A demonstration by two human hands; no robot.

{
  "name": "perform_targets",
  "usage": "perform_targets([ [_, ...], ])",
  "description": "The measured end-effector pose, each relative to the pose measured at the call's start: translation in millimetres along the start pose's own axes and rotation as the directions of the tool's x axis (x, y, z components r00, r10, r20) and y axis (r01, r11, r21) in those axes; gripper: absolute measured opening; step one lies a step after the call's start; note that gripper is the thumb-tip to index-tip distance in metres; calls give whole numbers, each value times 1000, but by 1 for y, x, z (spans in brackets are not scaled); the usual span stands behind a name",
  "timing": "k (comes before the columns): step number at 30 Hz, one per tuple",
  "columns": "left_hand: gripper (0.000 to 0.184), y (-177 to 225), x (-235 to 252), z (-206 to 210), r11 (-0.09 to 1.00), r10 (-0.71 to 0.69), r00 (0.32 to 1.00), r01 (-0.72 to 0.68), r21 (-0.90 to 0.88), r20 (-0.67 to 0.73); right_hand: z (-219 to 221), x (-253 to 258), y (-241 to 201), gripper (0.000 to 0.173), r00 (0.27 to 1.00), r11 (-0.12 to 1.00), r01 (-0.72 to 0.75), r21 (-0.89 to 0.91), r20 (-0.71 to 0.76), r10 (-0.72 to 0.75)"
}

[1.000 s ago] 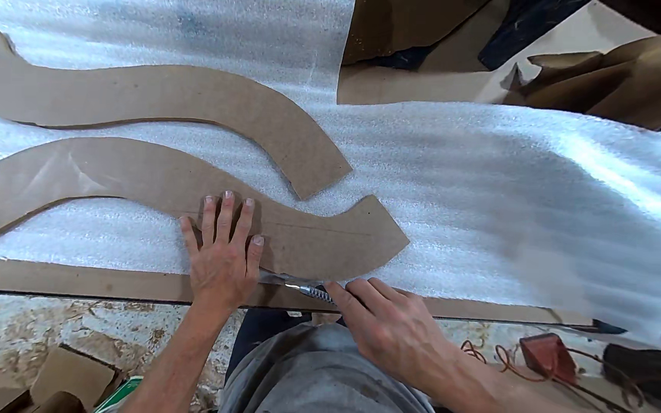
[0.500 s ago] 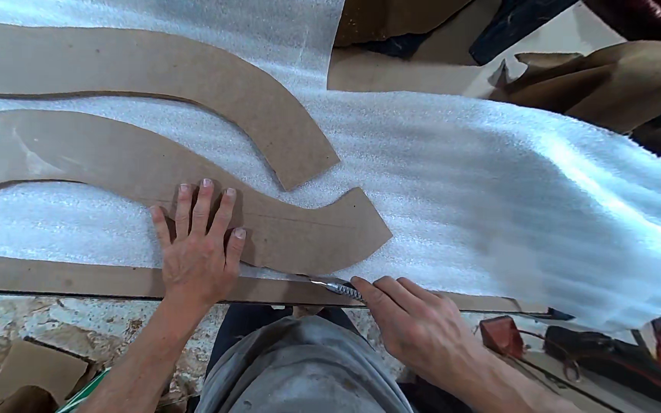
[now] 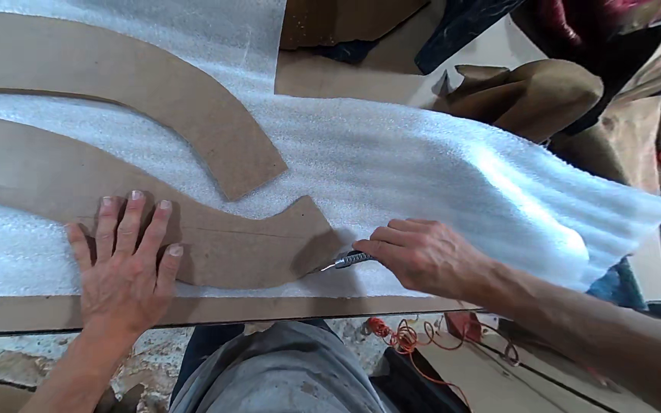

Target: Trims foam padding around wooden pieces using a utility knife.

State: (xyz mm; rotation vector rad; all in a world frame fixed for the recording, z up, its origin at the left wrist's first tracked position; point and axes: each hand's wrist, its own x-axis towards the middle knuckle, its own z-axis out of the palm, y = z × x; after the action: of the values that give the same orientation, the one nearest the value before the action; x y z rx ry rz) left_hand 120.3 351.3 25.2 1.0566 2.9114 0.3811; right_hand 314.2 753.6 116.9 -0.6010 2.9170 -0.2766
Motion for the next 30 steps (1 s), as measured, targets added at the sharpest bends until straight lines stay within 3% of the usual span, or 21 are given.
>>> perform_targets([
  [6,73,-4,0,2,1000,-3,1000,3,5,-6,-33,-9,74,29,994,994,94,-62,62,-90],
  [8,73,-4,-1,1,1000,-4,1000,4,-3,-6,-55,-23,86,30,998,997,20,-70,58,-16],
  [10,78,-5,-1,0,1000,8,1000,-8,5,-13,-67,-36,67,31,979,979,-201,-21,-22,201],
  [13,97,-6,1,-2,998,54,999,-53,35,-4,-34,-38,-2,42,812,826,-521,214,-174,557],
  [15,105,-8,0,-1,994,98,995,-98,38,-5,6,-27,-35,45,715,742,-576,343,-229,661],
  [17,109,-11,-2,-2,989,145,989,-145,30,0,33,-12,-49,43,675,716,-569,404,-268,688],
  [30,123,-14,-5,-1,986,164,986,-165,38,8,48,24,-55,47,738,768,-514,383,-260,623],
])
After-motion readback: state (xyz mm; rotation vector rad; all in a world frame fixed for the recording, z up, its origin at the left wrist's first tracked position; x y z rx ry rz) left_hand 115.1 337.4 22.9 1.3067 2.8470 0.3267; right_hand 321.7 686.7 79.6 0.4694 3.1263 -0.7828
